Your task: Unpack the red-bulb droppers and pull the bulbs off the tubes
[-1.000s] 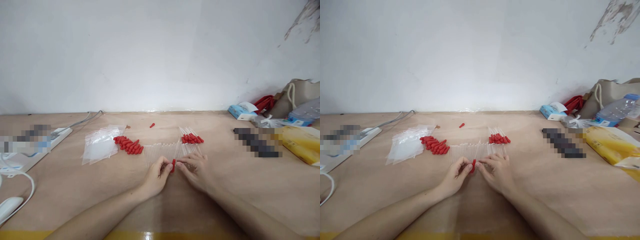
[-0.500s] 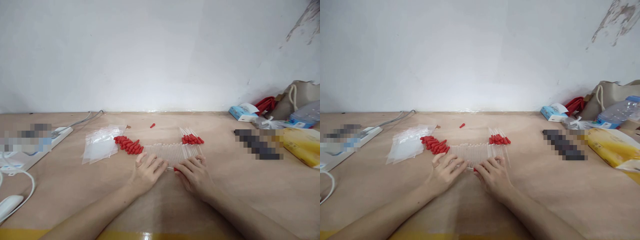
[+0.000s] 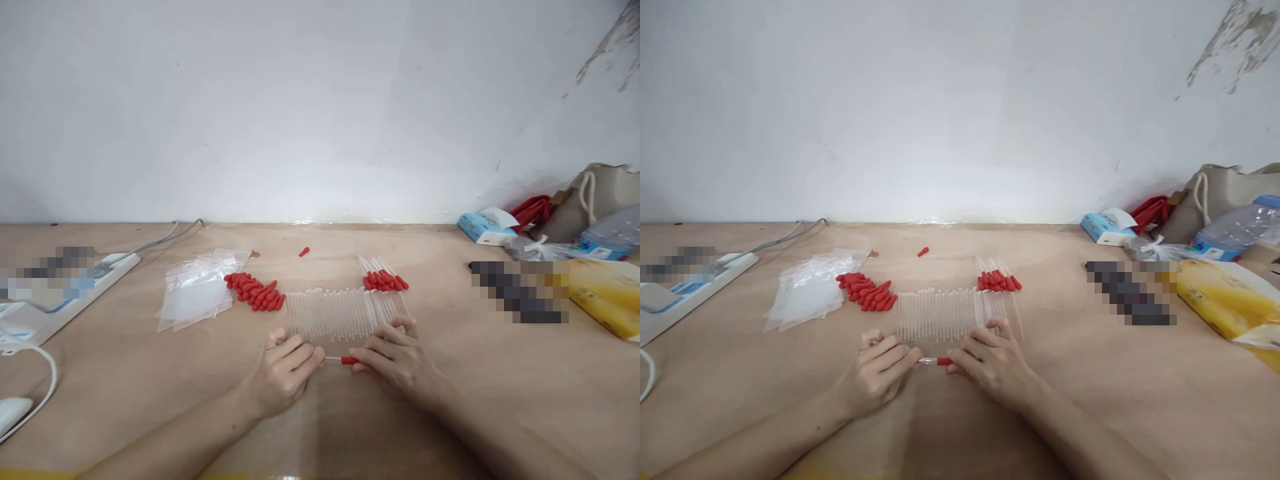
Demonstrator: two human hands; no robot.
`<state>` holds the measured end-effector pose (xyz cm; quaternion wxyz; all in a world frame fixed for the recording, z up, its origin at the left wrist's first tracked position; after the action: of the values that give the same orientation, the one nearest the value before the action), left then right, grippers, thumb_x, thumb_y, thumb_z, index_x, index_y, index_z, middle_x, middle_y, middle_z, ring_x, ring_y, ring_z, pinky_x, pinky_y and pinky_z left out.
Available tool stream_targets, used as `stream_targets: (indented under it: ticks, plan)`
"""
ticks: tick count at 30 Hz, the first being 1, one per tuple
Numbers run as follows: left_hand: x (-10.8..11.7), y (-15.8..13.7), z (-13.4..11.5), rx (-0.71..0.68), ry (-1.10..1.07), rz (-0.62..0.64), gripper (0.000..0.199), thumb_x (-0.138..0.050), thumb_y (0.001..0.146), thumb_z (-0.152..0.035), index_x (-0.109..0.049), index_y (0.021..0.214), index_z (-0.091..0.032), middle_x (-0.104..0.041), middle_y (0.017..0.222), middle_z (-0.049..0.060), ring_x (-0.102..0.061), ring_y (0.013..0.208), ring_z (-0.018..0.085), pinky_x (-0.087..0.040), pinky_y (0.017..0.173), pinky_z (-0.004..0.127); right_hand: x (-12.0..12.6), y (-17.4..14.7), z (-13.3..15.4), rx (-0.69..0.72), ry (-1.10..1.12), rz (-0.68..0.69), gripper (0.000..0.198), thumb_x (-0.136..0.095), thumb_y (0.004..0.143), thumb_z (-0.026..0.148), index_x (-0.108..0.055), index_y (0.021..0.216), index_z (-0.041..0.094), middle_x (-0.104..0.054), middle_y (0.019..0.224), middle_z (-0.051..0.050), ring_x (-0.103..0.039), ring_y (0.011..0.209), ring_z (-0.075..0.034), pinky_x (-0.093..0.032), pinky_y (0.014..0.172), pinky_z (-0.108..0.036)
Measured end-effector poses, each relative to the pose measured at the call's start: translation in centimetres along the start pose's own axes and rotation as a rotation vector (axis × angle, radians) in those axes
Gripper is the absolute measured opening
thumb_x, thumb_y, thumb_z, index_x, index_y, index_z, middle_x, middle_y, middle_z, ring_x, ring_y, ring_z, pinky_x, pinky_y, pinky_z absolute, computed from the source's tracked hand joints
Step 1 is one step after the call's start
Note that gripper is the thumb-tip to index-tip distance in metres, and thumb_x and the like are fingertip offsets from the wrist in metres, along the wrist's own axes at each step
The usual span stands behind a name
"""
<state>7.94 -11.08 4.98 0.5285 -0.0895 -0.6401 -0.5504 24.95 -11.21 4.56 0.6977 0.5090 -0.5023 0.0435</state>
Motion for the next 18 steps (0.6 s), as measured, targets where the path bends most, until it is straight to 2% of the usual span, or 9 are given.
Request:
stream_targets:
  ticks: [8,11,13,15,18]
  plan:
    - [0.2,0.7,-0.5,-0.024,-0.022,-0.018,0.014,-0.045,0.083,-0.009,-0.056,0.087,-0.016,-0.058,0.060,-0.002,-0.047,0.056,0.010,-0.024,0.060,0.030,0.8,0.4,-0.2,-0.006,0.050,0.025,0.010,-0.053,0.082,0.026,-0.060,0.076,0.023,-0.059,0.062,0.004,-0.043,0.068,-0.011,-0.026,0.074,-0.030]
    - [0.4,0.0,0.4,0.011,-0.059,-0.041,0.018,-0.042,0.082,-0.007,-0.057,0.085,-0.018,-0.058,0.060,-0.002,-0.049,0.055,0.010,-0.025,0.059,0.030,1.3,0.0,-1.2,-0.027,0.073,0.044,0.017,-0.049,0.083,0.024,-0.061,0.072,0.022,-0.058,0.061,0.002,-0.045,0.069,-0.012,-0.027,0.074,-0.031]
    - [0.6,-0.7,1.9,0.083,-0.065,-0.092,0.022,-0.041,0.081,-0.005,-0.057,0.086,-0.019,-0.060,0.064,-0.001,-0.051,0.057,0.010,-0.027,0.060,0.029,1.8,-0.5,-3.2,-0.084,0.056,0.026,0.018,-0.047,0.083,0.024,-0.063,0.074,0.023,-0.060,0.063,0.000,-0.048,0.071,-0.014,-0.029,0.073,-0.031]
    - [0.7,-1.5,3.5,0.171,-0.051,-0.129,0.023,-0.041,0.081,-0.005,-0.056,0.091,-0.019,-0.062,0.071,0.000,-0.053,0.062,0.011,-0.032,0.062,0.028,2.4,-1.2,-6.2,-0.272,0.030,-0.079,0.012,-0.053,0.080,0.027,-0.064,0.077,0.022,-0.062,0.067,-0.001,-0.051,0.070,-0.014,-0.032,0.070,-0.030]
    - [-0.2,-1.9,5.4,0.287,-0.038,-0.083,0.031,-0.039,0.083,-0.007,-0.053,0.107,-0.018,-0.059,0.083,0.005,-0.054,0.072,0.013,-0.039,0.065,0.026,1.8,-2.4,-9.7,-0.462,0.161,-0.093,0.020,-0.050,0.081,0.033,-0.065,0.086,0.022,-0.064,0.082,-0.004,-0.055,0.072,-0.015,-0.039,0.067,-0.028]
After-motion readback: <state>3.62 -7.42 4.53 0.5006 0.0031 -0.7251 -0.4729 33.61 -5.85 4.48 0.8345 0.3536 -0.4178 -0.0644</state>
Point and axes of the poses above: each hand's wrist, its own y-axis towards the middle knuckle, its own x-axis out of the back of the hand, z = x × y, the point moved 5 cm from there along y, towards the middle knuckle
